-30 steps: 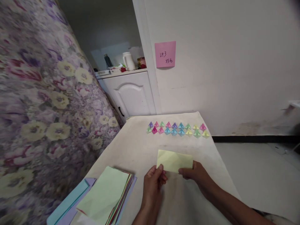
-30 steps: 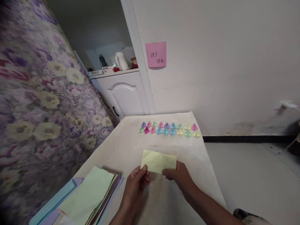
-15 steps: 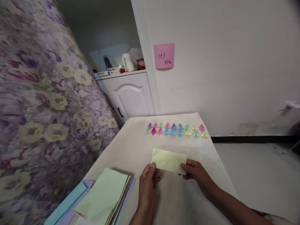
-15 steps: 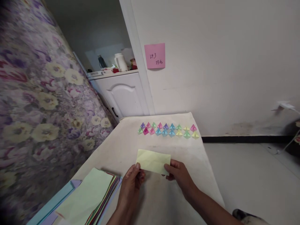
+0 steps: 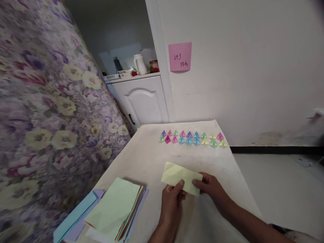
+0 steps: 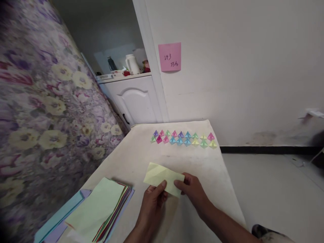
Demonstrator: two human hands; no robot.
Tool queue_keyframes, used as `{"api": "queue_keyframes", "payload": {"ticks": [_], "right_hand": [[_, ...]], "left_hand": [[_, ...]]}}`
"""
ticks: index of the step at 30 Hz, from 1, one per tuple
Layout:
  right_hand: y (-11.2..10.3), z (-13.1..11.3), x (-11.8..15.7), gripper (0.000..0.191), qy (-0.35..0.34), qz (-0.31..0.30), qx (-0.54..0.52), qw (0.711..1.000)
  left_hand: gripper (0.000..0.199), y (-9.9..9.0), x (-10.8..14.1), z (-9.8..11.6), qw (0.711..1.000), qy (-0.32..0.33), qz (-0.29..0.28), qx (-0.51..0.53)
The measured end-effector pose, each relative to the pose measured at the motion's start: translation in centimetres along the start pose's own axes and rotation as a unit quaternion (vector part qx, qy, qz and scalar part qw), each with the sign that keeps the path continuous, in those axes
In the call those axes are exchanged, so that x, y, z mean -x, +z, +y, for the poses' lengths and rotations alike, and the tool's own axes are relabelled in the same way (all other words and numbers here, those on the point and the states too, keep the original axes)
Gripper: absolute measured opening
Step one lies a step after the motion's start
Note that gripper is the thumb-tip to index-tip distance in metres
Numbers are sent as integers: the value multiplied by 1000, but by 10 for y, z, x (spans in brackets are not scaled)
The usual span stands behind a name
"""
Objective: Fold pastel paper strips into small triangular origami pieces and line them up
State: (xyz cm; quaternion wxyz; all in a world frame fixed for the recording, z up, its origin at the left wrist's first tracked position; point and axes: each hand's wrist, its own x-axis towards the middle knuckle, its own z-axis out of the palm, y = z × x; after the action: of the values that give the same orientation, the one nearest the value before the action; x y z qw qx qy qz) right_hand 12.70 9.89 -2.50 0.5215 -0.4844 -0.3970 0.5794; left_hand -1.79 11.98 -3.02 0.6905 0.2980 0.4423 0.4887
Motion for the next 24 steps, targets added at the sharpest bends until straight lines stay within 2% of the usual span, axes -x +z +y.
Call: {"api": "queue_keyframes", "payload": {"ticks": [5,12,19,24], "right_hand": [[-4,-4,0,25,-7,33,3,999],[-6,-4,0,26,-10,22,1,1000],[-2,-4,1,26,-5,8,7,1000],[-3,-7,3,28,-18,22,39,999]], "left_hand": [[22,-1,-1,-1,999,13,-12,-38],[22,-4,-4,1,999,17,-25,-29],[21,0,0,-7,996,10,-78,-32],[20,-2,-1,-6,996,11,-68,-48]]}}
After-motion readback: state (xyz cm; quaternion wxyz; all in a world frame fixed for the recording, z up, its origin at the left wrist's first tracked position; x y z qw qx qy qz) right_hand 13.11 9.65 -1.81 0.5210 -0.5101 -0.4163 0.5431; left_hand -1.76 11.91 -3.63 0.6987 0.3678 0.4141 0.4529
